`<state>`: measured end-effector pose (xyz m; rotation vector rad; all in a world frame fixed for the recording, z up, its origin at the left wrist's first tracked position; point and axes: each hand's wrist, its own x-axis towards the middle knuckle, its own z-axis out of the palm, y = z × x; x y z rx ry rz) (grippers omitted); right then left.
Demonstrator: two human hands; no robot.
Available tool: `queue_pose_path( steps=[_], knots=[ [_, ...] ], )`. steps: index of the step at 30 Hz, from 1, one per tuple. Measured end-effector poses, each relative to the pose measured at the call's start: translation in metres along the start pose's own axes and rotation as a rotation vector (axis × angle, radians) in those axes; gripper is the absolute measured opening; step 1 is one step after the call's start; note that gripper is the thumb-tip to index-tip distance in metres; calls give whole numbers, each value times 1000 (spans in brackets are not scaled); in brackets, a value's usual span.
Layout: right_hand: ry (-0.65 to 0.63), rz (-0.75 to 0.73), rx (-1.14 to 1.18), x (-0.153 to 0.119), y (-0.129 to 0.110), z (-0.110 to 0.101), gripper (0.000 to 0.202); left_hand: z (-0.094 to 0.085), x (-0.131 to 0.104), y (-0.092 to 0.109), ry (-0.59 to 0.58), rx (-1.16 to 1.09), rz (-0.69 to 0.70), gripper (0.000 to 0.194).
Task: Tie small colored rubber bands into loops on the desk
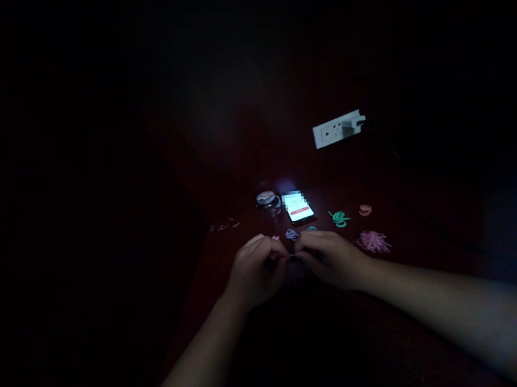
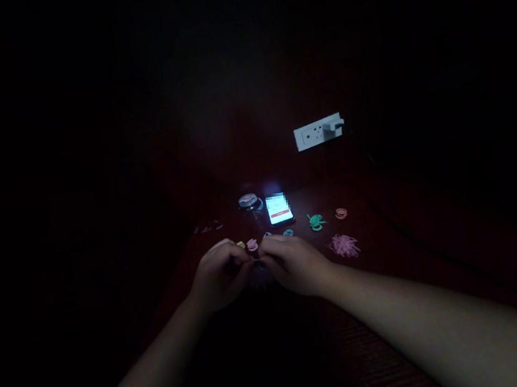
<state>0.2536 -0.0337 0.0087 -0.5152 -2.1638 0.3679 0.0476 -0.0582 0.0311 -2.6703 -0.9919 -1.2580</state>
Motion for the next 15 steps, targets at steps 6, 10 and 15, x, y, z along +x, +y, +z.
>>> queue_pose_path(
  steps=[6,10,15],
  knots=[
    [18,8,-2,0,-1,0,13,0,-1,-1,-8,-17,-11,16],
    [14,16,-15,0,-1,0,13,0,-1,-2,-45,-6,-16,14],
    [13,32,-28,-1,-1,1,12,3,0,-5,-113,17,-24,13]
  ],
)
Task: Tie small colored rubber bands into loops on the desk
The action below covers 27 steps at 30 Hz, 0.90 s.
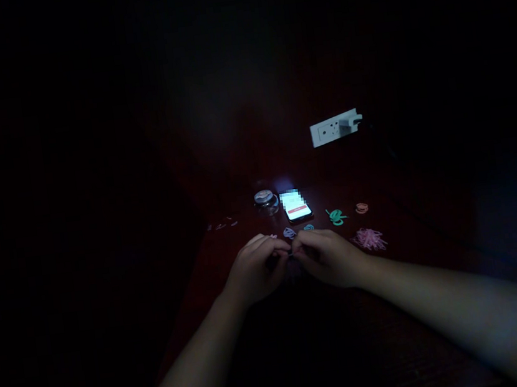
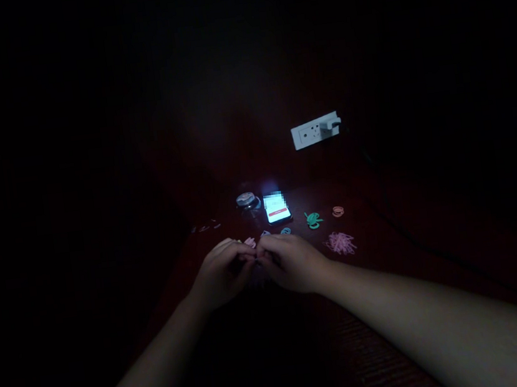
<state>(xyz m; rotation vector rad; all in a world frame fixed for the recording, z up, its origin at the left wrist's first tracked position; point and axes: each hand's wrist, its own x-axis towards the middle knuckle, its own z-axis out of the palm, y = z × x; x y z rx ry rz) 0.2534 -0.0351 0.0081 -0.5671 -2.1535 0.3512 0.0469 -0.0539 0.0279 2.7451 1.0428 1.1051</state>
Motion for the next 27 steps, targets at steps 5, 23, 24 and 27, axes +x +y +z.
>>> queue_pose_path(
  steps=[5,23,24,27],
  knots=[
    [3,9,10,1,-3,-1,10,-1,-1,-3,-9,5,17,10],
    [-4,73,1,2,-3,-2,10,-2,-2,-3,72,8,24,9],
    [-4,79,0,2,-2,-2,10,-2,-2,-2,77,7,28,10],
    [-11,85,-8,3,-1,-2,10,-2,-2,-2,92,9,43,10]
  ],
)
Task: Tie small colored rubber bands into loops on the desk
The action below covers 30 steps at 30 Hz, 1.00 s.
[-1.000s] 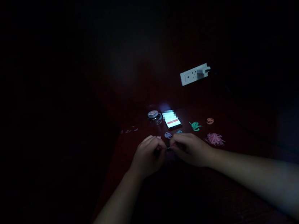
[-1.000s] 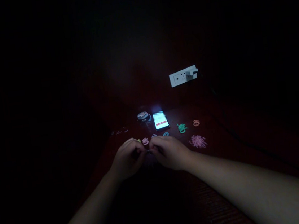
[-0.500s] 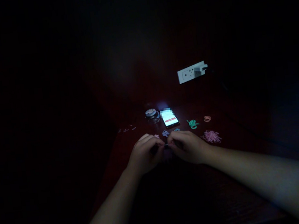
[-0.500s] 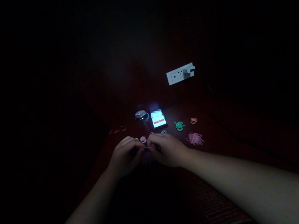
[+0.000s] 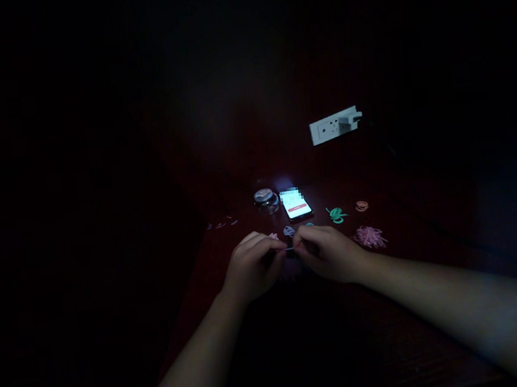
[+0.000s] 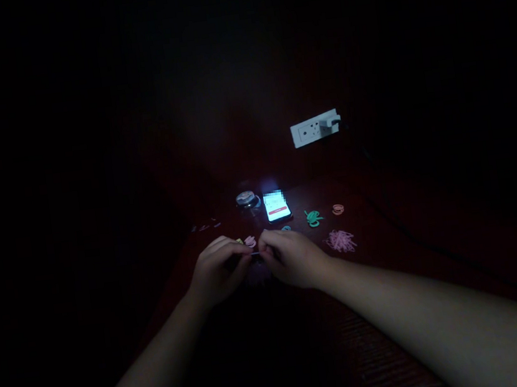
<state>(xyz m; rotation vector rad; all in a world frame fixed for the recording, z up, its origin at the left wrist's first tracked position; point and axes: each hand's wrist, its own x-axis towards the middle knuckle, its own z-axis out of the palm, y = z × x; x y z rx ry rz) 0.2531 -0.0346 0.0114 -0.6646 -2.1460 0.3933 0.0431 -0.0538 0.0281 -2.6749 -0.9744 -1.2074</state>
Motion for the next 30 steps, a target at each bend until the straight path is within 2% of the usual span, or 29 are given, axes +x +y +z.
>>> queue_pose_path(
  steps=[4,10,14,17,18,20,22,26,30],
  knots=[
    [-4,-17,-13,1,3,0,11,0,1,-1,3,21,-4,7],
    [-24,-131,-109,3,4,-8,12,1,1,-3,-23,38,-14,4],
    [18,-118,-218,10,11,-41,8,2,0,-6,3,60,-33,5],
    [237,91,-124,18,26,-76,9,4,0,-10,25,73,-50,5],
    [261,152,-110,19,32,-86,10,5,0,-11,19,73,-47,6],
    [215,199,-136,17,47,-98,9,6,-1,-13,-2,70,-33,6],
    [121,181,-224,10,63,-101,6,6,-1,-14,-4,68,-19,6],
    [71,205,-273,-7,87,-94,6,5,-2,-13,-4,67,-26,5],
    [32,192,-245,-11,88,-84,7,3,-2,-13,-13,67,-29,6]
  ],
)
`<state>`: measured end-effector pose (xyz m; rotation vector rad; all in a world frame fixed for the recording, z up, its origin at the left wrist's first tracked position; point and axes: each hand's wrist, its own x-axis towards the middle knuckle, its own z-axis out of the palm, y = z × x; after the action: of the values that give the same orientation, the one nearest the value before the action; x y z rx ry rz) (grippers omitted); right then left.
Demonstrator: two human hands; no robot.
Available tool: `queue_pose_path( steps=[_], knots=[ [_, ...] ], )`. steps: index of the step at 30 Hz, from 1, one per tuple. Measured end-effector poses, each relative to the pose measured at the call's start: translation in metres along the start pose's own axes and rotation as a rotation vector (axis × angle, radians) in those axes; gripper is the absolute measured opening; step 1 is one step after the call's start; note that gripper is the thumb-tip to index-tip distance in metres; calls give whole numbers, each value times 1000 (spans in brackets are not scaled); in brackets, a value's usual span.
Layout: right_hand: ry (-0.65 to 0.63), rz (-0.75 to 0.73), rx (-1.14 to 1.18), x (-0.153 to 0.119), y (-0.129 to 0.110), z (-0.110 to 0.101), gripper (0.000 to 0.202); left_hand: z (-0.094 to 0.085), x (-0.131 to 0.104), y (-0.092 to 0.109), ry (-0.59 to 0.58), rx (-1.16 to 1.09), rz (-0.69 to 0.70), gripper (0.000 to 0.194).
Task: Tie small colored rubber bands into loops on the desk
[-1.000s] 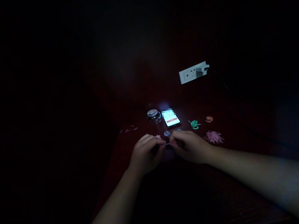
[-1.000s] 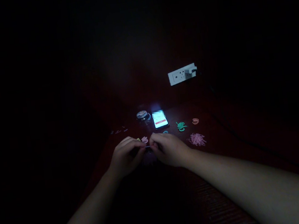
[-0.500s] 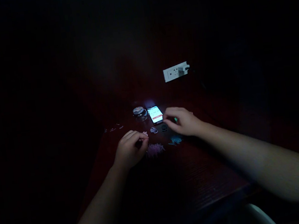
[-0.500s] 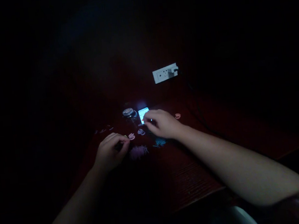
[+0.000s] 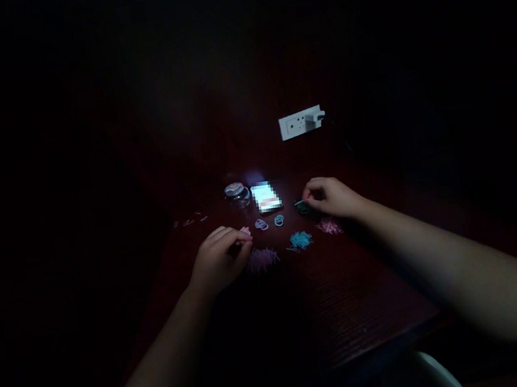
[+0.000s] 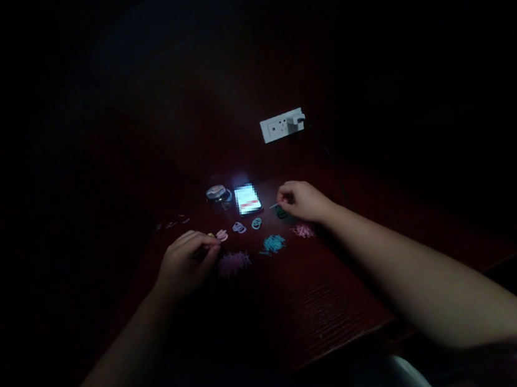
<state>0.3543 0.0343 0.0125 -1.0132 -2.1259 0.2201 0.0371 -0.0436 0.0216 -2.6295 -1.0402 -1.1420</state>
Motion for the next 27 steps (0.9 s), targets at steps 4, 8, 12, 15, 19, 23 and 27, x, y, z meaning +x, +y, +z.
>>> queue_pose_path(
  steps=[4,8,12,15,19,23,27],
  knots=[
    [-71,-50,4,-1,-15,10,8,-2,-1,-7,17,52,-69,7],
    [-96,-77,-4,-3,-28,19,8,-7,-5,-26,39,154,-227,10],
    [-102,-86,5,-3,-35,22,8,-17,-12,-52,59,191,-433,16],
    [-111,-85,1,-3,-36,22,10,-23,-20,-72,53,205,-622,21],
    [-119,-88,-51,-3,-36,26,11,-23,-30,-89,2,187,-813,25],
    [-141,-171,-201,4,-45,25,12,-17,-35,-94,-68,125,-822,21],
    [-135,-175,-195,12,-52,16,13,-12,-35,-93,-116,54,-799,19]
  ],
)
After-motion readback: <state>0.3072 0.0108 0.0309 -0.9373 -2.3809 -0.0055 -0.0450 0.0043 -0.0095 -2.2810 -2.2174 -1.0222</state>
